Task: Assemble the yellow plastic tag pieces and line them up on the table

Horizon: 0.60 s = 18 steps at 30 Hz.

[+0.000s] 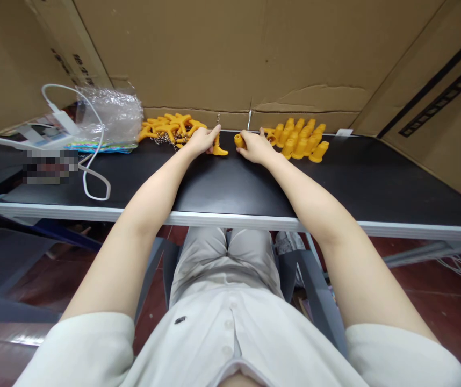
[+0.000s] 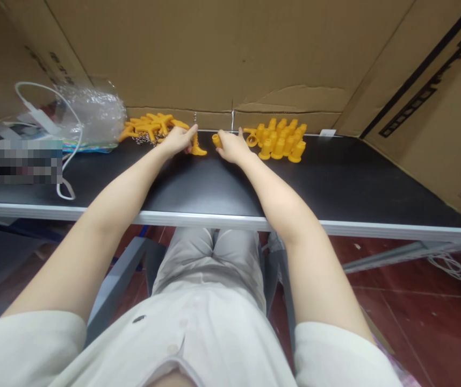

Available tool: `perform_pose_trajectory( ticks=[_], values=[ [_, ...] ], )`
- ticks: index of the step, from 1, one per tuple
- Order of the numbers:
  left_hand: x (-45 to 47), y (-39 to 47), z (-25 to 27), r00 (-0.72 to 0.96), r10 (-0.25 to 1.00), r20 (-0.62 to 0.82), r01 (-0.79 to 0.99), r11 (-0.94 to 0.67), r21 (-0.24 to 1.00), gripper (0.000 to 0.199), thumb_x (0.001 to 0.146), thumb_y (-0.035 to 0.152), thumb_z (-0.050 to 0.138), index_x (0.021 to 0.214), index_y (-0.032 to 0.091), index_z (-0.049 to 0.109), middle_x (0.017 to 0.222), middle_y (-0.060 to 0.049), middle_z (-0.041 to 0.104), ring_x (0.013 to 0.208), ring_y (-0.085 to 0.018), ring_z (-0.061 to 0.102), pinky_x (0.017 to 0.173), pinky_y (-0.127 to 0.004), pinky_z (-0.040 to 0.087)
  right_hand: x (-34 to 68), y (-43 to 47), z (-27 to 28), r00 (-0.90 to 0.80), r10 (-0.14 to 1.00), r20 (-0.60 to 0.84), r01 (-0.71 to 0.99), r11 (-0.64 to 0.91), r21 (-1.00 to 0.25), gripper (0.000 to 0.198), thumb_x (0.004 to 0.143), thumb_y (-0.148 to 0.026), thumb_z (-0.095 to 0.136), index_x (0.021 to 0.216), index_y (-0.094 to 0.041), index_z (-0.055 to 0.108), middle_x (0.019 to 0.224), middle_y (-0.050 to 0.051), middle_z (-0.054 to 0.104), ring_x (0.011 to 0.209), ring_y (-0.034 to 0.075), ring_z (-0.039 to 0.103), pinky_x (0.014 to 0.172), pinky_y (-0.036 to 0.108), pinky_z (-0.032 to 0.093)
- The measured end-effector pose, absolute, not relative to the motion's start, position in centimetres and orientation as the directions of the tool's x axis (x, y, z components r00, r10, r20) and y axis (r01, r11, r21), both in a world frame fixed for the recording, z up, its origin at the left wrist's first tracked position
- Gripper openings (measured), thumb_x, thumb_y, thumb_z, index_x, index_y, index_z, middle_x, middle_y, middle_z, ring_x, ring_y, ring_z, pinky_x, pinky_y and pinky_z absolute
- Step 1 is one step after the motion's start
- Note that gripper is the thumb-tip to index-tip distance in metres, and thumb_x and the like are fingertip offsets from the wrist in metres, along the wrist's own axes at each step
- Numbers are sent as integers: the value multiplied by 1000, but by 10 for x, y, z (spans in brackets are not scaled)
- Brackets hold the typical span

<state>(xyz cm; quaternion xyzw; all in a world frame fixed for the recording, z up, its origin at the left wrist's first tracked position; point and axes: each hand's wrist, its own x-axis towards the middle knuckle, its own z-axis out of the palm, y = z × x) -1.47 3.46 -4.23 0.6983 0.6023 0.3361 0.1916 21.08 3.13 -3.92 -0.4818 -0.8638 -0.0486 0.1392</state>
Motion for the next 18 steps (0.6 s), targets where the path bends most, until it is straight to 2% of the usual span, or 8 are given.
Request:
perform_pose_trajectory(
  ticks=[2, 4, 7, 12, 18],
  values=[
    [-14, 31, -40, 83, 970, 228, 732, -214, 646, 66, 112, 70, 50, 76, 19, 71, 56, -6, 60, 72, -25, 74, 87, -38, 64, 210, 30, -38, -491, 825, 280, 852, 522, -46, 44, 104, -19, 61, 147, -10, 61, 147, 29, 74, 141, 43, 70, 134, 73, 32],
    [-13, 27, -36, 129, 968, 214, 759, -235, 607, 58, 102, 71, 67, 73, 20, 69, 59, -5, 62, 76, -24, 73, 87, -36, 62, 209, 29, -38, -487, 827, 281, 855, 517, -40, 45, 104, -19, 61, 148, -9, 60, 147, 29, 74, 142, 43, 70, 134, 72, 33],
    [-12, 22, -32, 156, 965, 210, 803, -247, 543, 43, 91, 56, 83, 71, 22, 67, 65, -3, 65, 84, -24, 73, 89, -33, 60, 211, 32, -39, -479, 828, 292, 860, 509, -33, 43, 103, -19, 62, 145, -10, 61, 145, 29, 75, 140, 44, 71, 130, 70, 38],
    [-11, 19, -30, 203, 959, 200, 849, -274, 452, 23, 83, 34, 83, 69, 23, 68, 67, -3, 67, 87, -26, 73, 89, -34, 57, 216, 37, -41, -447, 832, 329, 875, 482, -31, 41, 101, -19, 64, 141, -13, 67, 142, 26, 77, 133, 44, 73, 126, 68, 44],
    [-11, 20, -31, 210, 958, 194, 862, -275, 425, 17, 78, 19, 78, 65, 24, 68, 67, -2, 67, 92, -27, 72, 96, -36, 55, 225, 44, -41, -416, 831, 368, 897, 442, 16, 48, 96, -6, 51, 136, -8, 76, 143, 29, 73, 138, 46, 70, 132, 78, 34]
  ],
)
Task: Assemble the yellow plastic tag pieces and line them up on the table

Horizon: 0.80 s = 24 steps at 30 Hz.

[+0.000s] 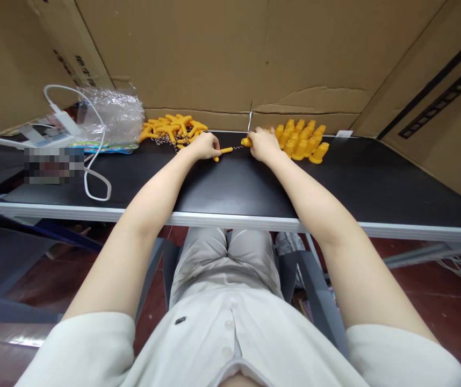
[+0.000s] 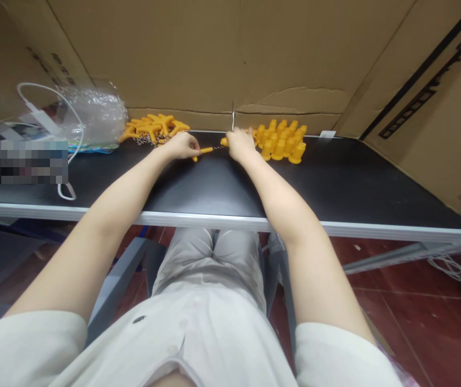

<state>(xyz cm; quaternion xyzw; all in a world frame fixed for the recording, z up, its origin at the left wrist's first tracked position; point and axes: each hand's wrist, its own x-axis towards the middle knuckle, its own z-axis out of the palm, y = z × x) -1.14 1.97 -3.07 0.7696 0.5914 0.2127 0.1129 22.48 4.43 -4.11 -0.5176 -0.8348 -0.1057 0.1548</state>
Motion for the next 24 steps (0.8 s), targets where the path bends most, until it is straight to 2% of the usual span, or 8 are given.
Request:
perform_pose_trajectory(
  ticks=[5, 9, 12, 14, 17, 20, 24],
  values=[
    [-14, 22, -32, 234, 953, 195, 848, -298, 438, 15, 78, 21, 80, 67, 24, 70, 67, -1, 65, 89, -26, 70, 93, -34, 55, 232, 51, -43, -398, 818, 415, 898, 440, -6, 39, 101, -10, 54, 129, -3, 79, 141, 30, 72, 145, 47, 63, 133, 80, 27],
    [-16, 24, -33, 253, 942, 220, 847, -325, 420, 8, 81, 26, 77, 74, 22, 77, 67, -2, 67, 84, -24, 69, 89, -34, 56, 234, 53, -44, -424, 800, 425, 892, 451, 42, 41, 100, -8, 52, 128, -1, 80, 139, 31, 72, 142, 48, 64, 131, 82, 26],
    [-19, 26, -35, 278, 929, 243, 843, -357, 402, 16, 86, 35, 76, 84, 20, 83, 72, -3, 72, 85, -24, 69, 88, -33, 57, 232, 51, -42, -429, 802, 415, 886, 464, 19, 41, 100, -11, 51, 127, -4, 81, 140, 30, 71, 142, 48, 63, 130, 83, 26],
    [-19, 28, -37, 282, 922, 265, 849, -369, 379, 23, 90, 41, 77, 91, 20, 85, 80, -6, 75, 91, -25, 71, 93, -33, 58, 229, 48, -40, -429, 809, 403, 881, 473, -11, 39, 102, -16, 53, 129, -7, 81, 143, 29, 70, 142, 48, 62, 131, 83, 26],
    [-18, 28, -38, 247, 904, 350, 874, -364, 322, 29, 96, 46, 78, 104, 20, 87, 106, -11, 78, 111, -31, 74, 108, -39, 57, 225, 44, -37, -446, 805, 392, 868, 496, -32, 37, 107, -25, 55, 132, -12, 80, 146, 27, 68, 136, 46, 66, 130, 80, 29],
    [-13, 23, -37, 197, 894, 402, 903, -325, 280, 28, 102, 40, 74, 118, 21, 85, 128, -15, 76, 127, -36, 72, 118, -45, 53, 221, 42, -35, -469, 788, 399, 849, 527, -41, 39, 111, -33, 54, 139, -16, 77, 146, 26, 67, 130, 44, 69, 130, 77, 33],
    [-6, 16, -33, 108, 929, 355, 932, -219, 289, 33, 108, 30, 62, 135, 20, 79, 129, -17, 79, 128, -38, 73, 117, -46, 53, 218, 39, -32, -488, 779, 393, 836, 547, -46, 46, 112, -26, 48, 151, -15, 70, 150, 26, 66, 138, 43, 66, 133, 72, 32]
  ],
)
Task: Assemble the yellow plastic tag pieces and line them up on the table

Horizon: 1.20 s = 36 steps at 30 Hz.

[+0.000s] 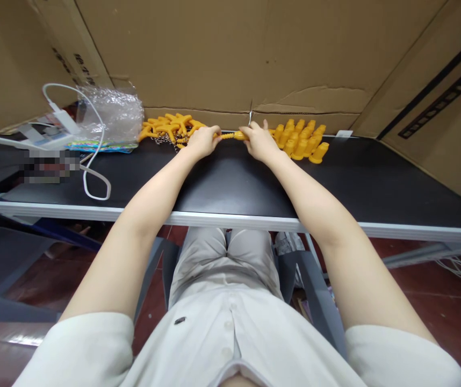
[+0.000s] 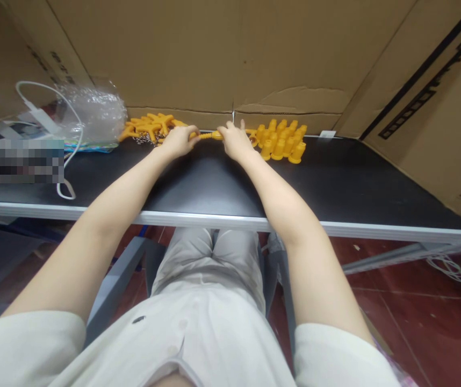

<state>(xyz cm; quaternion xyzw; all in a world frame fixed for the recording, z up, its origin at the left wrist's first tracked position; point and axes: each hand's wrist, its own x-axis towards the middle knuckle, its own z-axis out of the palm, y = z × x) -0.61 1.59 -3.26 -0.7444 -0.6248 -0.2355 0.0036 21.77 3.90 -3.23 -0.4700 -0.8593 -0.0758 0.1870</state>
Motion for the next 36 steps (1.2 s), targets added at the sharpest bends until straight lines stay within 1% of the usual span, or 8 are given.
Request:
perform_pose_trajectory(
  ticks=[8, 13, 18, 22, 25, 30, 33, 36],
  values=[
    [-15, 21, -37, 170, 921, 350, 924, -272, 268, 51, 96, 30, 71, 146, 21, 70, 143, -17, 73, 139, -38, 67, 123, -47, 50, 218, 30, -31, -513, 793, 329, 812, 572, -113, 51, 106, -19, 54, 155, -13, 68, 155, 24, 64, 144, 40, 64, 131, 59, 41],
    [-17, 16, -31, 113, 945, 308, 954, -190, 231, 57, 92, 23, 70, 149, 19, 70, 141, -19, 75, 138, -40, 69, 120, -47, 53, 220, 42, -35, -500, 802, 327, 785, 579, -220, 58, 101, -20, 66, 159, -16, 63, 158, 22, 65, 147, 37, 63, 128, 54, 49],
    [-15, 3, -20, 88, 963, 256, 972, -139, 189, 53, 93, 29, 68, 145, 20, 75, 138, -17, 78, 136, -41, 70, 119, -46, 55, 230, 66, -41, -451, 838, 307, 687, 546, -480, 59, 89, -17, 87, 143, -18, 63, 142, 15, 71, 115, 29, 78, 109, 47, 64],
    [-15, 0, -18, 83, 963, 256, 977, -129, 171, 56, 91, 30, 67, 146, 20, 75, 136, -16, 78, 134, -40, 71, 116, -45, 56, 236, 72, -41, -410, 856, 315, 521, 503, -690, 49, 80, -21, 99, 116, -20, 66, 121, 8, 75, 101, 23, 79, 101, 41, 67],
    [-14, -1, -19, 81, 959, 273, 971, -138, 195, 57, 90, 31, 66, 146, 21, 73, 134, -15, 77, 133, -39, 69, 116, -45, 55, 237, 64, -36, -384, 888, 254, 457, 421, -783, 36, 92, -40, 97, 98, -20, 67, 96, 7, 77, 91, 22, 80, 99, 39, 66],
    [-14, 3, -21, 95, 950, 298, 956, -170, 238, 55, 90, 31, 65, 143, 19, 72, 134, -15, 76, 130, -36, 69, 116, -45, 53, 229, 47, -24, -281, 958, 57, 481, 192, -855, 61, 107, -75, 66, 83, -19, 63, 75, 9, 74, 74, 21, 79, 80, 31, 61],
    [-16, 7, -23, 94, 947, 307, 952, -176, 249, 55, 89, 31, 65, 142, 20, 73, 131, -14, 77, 128, -36, 69, 115, -46, 53, 224, 38, -17, -238, 971, -11, 482, 108, -870, 60, 110, -73, 64, 85, -18, 64, 73, 8, 73, 69, 20, 77, 77, 30, 57],
    [-17, 7, -23, 107, 947, 304, 952, -186, 243, 56, 88, 31, 65, 142, 19, 74, 130, -15, 77, 128, -37, 70, 114, -46, 54, 225, 26, -10, -285, 957, -50, 417, 77, -906, 35, 112, -48, 76, 98, -17, 68, 82, 6, 79, 72, 16, 78, 81, 28, 55]
  ],
)
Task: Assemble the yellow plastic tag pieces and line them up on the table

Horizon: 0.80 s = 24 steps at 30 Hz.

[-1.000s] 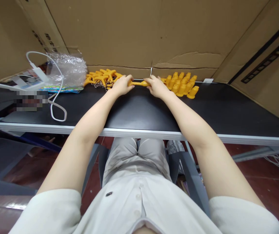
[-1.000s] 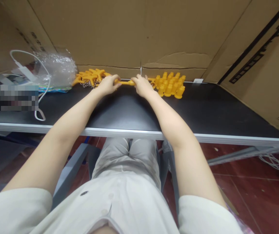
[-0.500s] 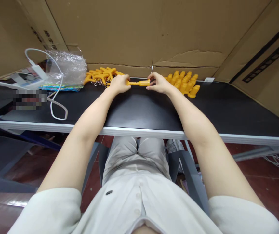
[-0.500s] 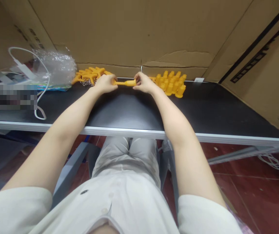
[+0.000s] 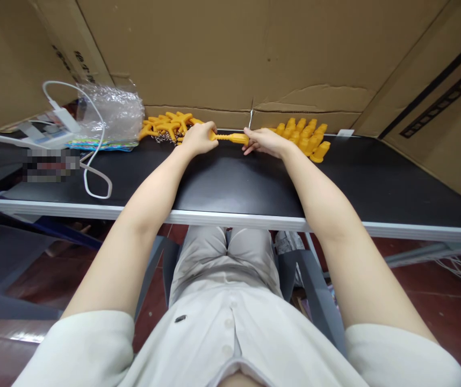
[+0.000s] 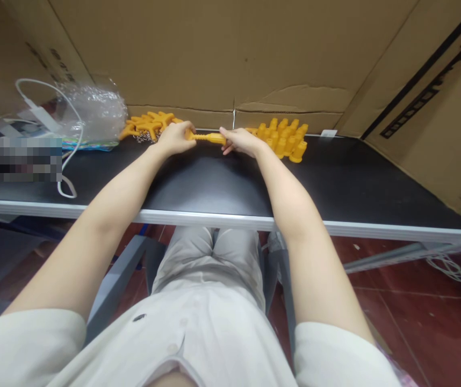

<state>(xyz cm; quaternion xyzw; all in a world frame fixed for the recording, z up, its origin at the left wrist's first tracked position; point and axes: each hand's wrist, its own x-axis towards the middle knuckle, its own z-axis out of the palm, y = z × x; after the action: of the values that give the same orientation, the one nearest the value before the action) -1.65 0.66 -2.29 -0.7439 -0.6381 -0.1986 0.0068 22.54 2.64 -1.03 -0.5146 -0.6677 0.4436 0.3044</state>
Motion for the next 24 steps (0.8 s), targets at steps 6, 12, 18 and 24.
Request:
perform_pose_trajectory(
  ticks=[6, 12, 18, 24],
  values=[
    [-14, 2, -20, 86, 950, 299, 961, -159, 228, 61, 87, 31, 66, 147, 20, 71, 135, -16, 77, 132, -40, 69, 116, -50, 53, 230, 18, -6, -331, 942, -65, 292, 37, -956, 25, 104, -20, 86, 101, -19, 61, 85, 4, 80, 68, 12, 75, 66, 20, 52],
    [-11, 1, -21, 81, 953, 293, 960, -154, 234, 60, 89, 30, 66, 148, 22, 70, 134, -16, 77, 132, -40, 69, 116, -49, 53, 226, 26, -9, -344, 923, -170, 381, -28, -924, 61, 104, -78, 68, 86, -21, 58, 56, 3, 65, 35, 11, 44, 41, 24, 44],
    [-10, 0, -20, 91, 951, 297, 963, -159, 215, 53, 91, 30, 66, 144, 21, 72, 130, -16, 78, 128, -38, 71, 113, -47, 55, 222, 15, -4, -311, 922, -230, 373, -104, -922, 59, 113, -72, 56, 83, -22, 56, 48, 0, 54, 34, 10, 36, 36, 21, 33],
    [-7, 1, -21, 63, 950, 305, 967, -134, 218, 53, 92, 32, 66, 144, 21, 72, 130, -15, 78, 127, -38, 72, 112, -45, 56, 212, 5, 3, -208, 939, -275, 331, -197, -923, 52, 123, -49, 38, 81, -21, 53, 45, -3, 45, 34, 7, 24, 36, 18, 22]
  ],
)
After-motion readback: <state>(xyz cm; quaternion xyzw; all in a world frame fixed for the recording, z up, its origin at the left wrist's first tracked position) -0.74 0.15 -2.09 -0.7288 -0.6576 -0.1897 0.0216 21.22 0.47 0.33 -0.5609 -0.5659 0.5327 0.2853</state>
